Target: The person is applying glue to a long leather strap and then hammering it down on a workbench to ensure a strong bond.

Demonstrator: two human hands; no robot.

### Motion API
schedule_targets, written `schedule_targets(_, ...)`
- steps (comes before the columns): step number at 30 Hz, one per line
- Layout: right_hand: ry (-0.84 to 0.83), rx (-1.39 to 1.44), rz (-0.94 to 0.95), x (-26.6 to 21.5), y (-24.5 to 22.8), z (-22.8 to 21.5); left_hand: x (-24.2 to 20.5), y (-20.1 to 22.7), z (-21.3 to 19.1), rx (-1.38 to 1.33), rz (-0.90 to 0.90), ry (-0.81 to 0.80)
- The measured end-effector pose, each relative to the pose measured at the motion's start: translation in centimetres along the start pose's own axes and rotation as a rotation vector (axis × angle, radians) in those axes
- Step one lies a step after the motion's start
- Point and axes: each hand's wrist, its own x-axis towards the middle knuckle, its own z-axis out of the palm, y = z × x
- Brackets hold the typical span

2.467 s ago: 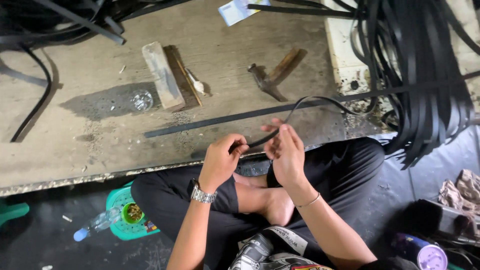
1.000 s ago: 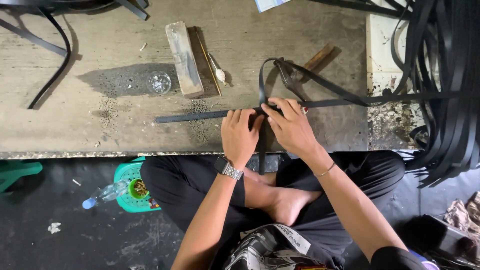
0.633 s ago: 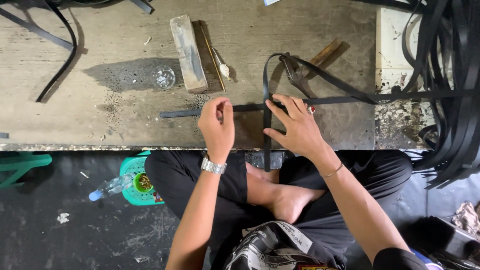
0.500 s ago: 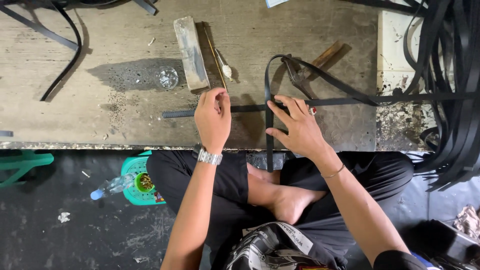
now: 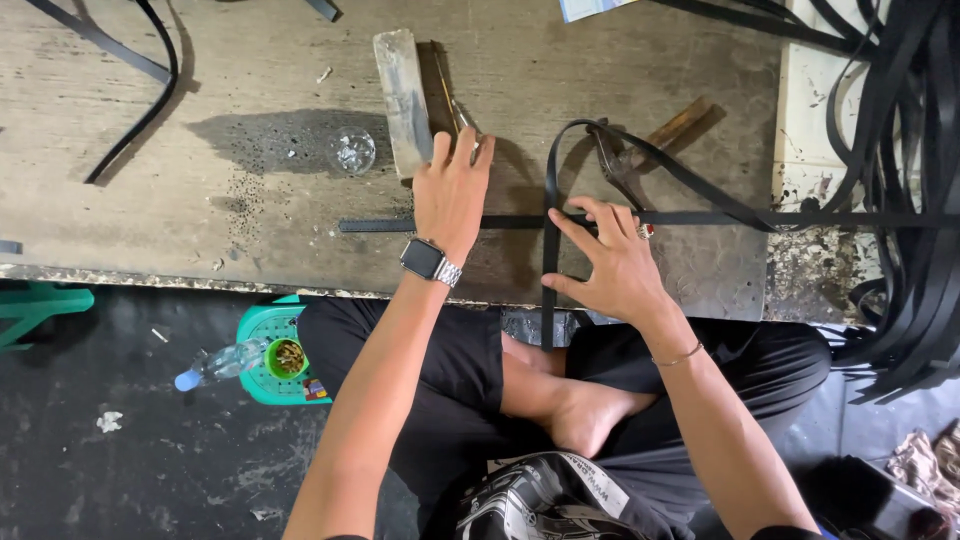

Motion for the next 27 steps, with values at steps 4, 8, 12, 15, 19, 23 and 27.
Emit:
schedule_targets(4, 0.008, 0.004, 0.002, 0.2, 0.1, -0.1, 0.2, -0.3, -1.0, -0.078, 0.061, 0.072)
schedule_targets(8, 0.012, 0.023, -0.028, 0.3, 0.1, -0.1, -0.4, 0.5, -2.1, -0.473, 0.007, 0.226)
schedule_targets(12, -0.007, 0.028, 0.003, 0.4, -0.6, -0.8, -1.7, 3.0, -4.9, -1.170, -0.373, 0.158)
schedule_targets(15, -0.036, 0.027, 0.005, 0.3, -0.7, -0.8, -3.4, 4.2, -4.4, -1.223, -0.393, 0.088)
schedule_targets(19, -0.024, 0.017, -0.032, -0.2, 0.0, -0.4, -5.0, 4.8, -3.6, -1.251, -0.365, 0.075)
schedule_targets(23, 0.037, 0.043, -0.050, -0.4, 0.2, 0.0, -5.3, 4.8, -3.0, -1.295, -0.422, 0.077)
schedule_targets(27, 0.029, -0.034, -0.084, -0.7, 0.0, 0.0, -5.5, 4.5, -3.2, -1.310, -0.463, 0.068)
